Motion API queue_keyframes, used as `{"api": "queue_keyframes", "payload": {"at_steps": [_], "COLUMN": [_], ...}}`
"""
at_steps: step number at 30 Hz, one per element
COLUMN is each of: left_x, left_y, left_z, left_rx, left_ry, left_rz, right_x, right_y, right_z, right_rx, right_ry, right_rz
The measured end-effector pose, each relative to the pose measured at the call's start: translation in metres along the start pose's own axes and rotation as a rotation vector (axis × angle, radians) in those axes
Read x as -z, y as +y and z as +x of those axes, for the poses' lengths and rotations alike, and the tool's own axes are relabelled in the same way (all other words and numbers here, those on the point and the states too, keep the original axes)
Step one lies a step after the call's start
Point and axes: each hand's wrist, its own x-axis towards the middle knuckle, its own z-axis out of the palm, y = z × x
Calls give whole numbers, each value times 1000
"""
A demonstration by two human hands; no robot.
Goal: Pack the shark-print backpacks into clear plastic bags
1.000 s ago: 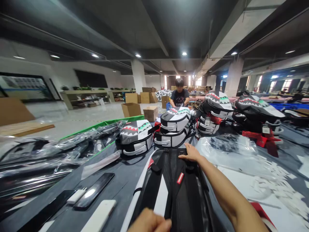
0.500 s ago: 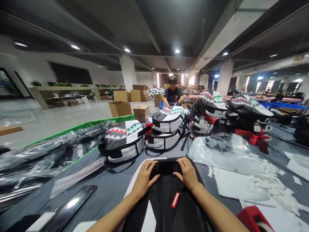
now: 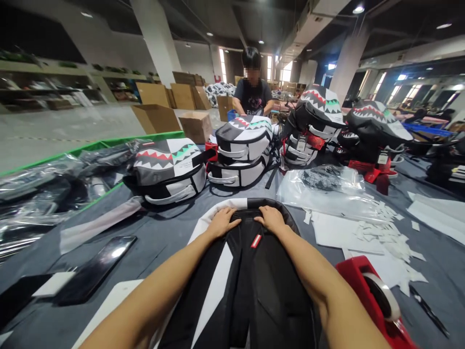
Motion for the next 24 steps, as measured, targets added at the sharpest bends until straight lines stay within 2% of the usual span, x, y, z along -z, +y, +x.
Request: {"api": "queue_keyframes", "payload": {"at_steps": [2, 5, 8, 10, 13, 17, 20, 24], "left_x": [6, 6, -12, -27, -44, -54, -57, -60], "left_y": [7, 38, 76, 91, 93, 85, 85, 85], "left_z": [9, -1, -21, -33, -41, -43, -46, -48], "left_rx": [38, 70, 33, 15, 22, -22, -51, -76], "left_ry": [-34, -25, -79, -94, 62, 217, 249, 248], "left_rz": [1, 10, 41, 81, 145, 190, 174, 148], "right_x": [-5, -16, -21, -17, -5, 4, -1, -10], "right_y": [2, 3, 0, -1, 5, 22, 27, 18], "right_z": [11, 15, 12, 9, 2, -6, -6, 0], "right_rx": [-11, -33, -61, -67, -117, -309, -388, -419], "right_ry": [29, 78, 133, 175, 258, 299, 251, 225], "right_rz": [-6, -1, 17, 37, 89, 197, 265, 294]}}
